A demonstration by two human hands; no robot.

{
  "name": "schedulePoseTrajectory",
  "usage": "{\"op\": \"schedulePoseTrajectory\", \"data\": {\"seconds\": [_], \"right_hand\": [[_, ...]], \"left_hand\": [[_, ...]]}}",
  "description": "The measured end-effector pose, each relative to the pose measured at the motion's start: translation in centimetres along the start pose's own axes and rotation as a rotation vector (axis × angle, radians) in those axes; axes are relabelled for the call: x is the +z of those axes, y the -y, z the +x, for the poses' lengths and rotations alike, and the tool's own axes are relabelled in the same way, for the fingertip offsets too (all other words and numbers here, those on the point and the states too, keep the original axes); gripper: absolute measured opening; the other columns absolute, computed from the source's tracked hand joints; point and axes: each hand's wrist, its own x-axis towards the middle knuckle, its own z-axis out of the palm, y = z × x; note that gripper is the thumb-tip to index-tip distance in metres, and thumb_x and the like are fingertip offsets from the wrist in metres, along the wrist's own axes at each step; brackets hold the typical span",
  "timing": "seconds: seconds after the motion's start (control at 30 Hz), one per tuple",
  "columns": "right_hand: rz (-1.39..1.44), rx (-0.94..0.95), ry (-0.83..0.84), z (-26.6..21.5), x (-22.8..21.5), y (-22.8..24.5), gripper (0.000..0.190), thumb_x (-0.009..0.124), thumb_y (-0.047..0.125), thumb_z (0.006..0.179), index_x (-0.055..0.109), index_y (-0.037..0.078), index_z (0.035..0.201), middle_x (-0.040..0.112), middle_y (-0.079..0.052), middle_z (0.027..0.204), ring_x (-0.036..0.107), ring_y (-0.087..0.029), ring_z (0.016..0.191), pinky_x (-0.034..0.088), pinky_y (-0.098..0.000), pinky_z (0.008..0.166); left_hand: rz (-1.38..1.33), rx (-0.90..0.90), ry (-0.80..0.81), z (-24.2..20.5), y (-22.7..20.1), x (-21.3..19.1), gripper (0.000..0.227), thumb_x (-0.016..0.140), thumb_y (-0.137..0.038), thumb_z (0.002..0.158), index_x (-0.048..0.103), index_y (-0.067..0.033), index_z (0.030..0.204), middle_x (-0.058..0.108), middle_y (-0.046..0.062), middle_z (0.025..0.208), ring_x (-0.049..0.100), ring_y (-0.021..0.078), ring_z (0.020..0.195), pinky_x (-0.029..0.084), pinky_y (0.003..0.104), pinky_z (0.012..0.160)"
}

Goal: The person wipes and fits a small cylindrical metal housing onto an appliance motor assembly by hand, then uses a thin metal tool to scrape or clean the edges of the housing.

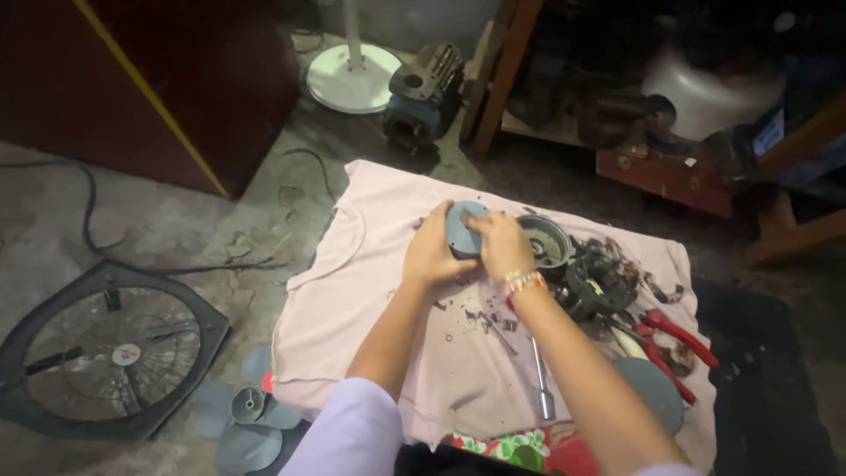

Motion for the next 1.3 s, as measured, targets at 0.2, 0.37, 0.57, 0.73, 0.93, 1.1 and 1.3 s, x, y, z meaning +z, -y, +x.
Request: {"op": "schedulePoseTrajectory", "data": {"seconds": [0.2,0.37,0.57,0.73,0.93,1.1,1.3], "right_hand": [[0.009,-0.029,-0.019,-1.0,-0.5,-0.8,0.03,0.06,0.0,0.083,0.081,0.013,0.1,0.072,-0.012,0.097,0.066,-0.035,0.096,0.054,-0.0437,0.087],[-0.05,0.069,0.041,2.5,0.1,-1.7,0.031,0.061,0.002,0.082,0.083,0.016,0.1,0.072,-0.013,0.097,0.066,-0.037,0.093,0.053,-0.0463,0.085],[-0.064,-0.003,-0.003,2.2,0.7,-2.4,0.028,0.063,0.002,0.084,0.083,0.014,0.1,0.071,-0.014,0.093,0.067,-0.036,0.093,0.054,-0.0467,0.085],[-0.033,0.037,0.03,-0.8,-0.6,-1.2,0.026,0.064,0.003,0.083,0.081,0.013,0.1,0.07,-0.013,0.094,0.067,-0.034,0.09,0.055,-0.0444,0.082],[-0.033,0.018,0.018,0.5,-0.3,-1.4,0.026,0.065,0.002,0.081,0.082,0.013,0.097,0.071,-0.012,0.093,0.068,-0.034,0.091,0.055,-0.0451,0.083],[-0.068,0.068,-0.028,3.2,1.0,-2.6,0.024,0.065,0.003,0.081,0.083,0.014,0.093,0.072,-0.012,0.097,0.069,-0.036,0.092,0.055,-0.0459,0.084],[-0.103,0.078,0.01,2.1,0.4,-1.9,0.025,0.064,0.004,0.085,0.082,0.015,0.099,0.07,-0.015,0.096,0.067,-0.037,0.091,0.054,-0.047,0.083]], "left_hand": [[0.006,0.075,-0.032,0.1,0.5,0.2,0.114,0.089,-0.031,0.052,0.039,0.0031,0.148,0.057,0.027,0.141,0.056,0.0408,0.13,0.046,0.043,0.109],[-0.027,0.022,-0.045,-0.3,-0.4,0.0,0.114,0.091,-0.034,0.051,0.041,0.0027,0.147,0.057,0.026,0.14,0.056,0.0399,0.13,0.046,0.043,0.108],[-0.022,0.035,-0.043,-0.2,-0.4,0.0,0.113,0.091,-0.035,0.052,0.042,0.0016,0.147,0.058,0.024,0.139,0.058,0.0396,0.128,0.048,0.043,0.106],[-0.021,0.01,-0.005,-0.1,0.2,0.1,0.114,0.091,-0.033,0.051,0.041,0.0014,0.147,0.058,0.024,0.138,0.058,0.0399,0.127,0.048,0.044,0.105],[-0.013,-0.022,-0.013,-0.4,-0.6,-0.2,0.114,0.091,-0.032,0.05,0.041,0.0006,0.147,0.057,0.024,0.14,0.057,0.0393,0.128,0.047,0.043,0.106],[-0.009,0.033,-0.024,-0.1,-1.1,-0.6,0.114,0.091,-0.03,0.05,0.04,0.0011,0.147,0.058,0.024,0.138,0.057,0.0389,0.129,0.047,0.043,0.108],[-0.01,0.024,-0.029,-0.4,-1.2,-0.8,0.111,0.091,-0.03,0.053,0.041,0.0006,0.146,0.058,0.025,0.137,0.057,0.0397,0.127,0.046,0.044,0.106]]}}
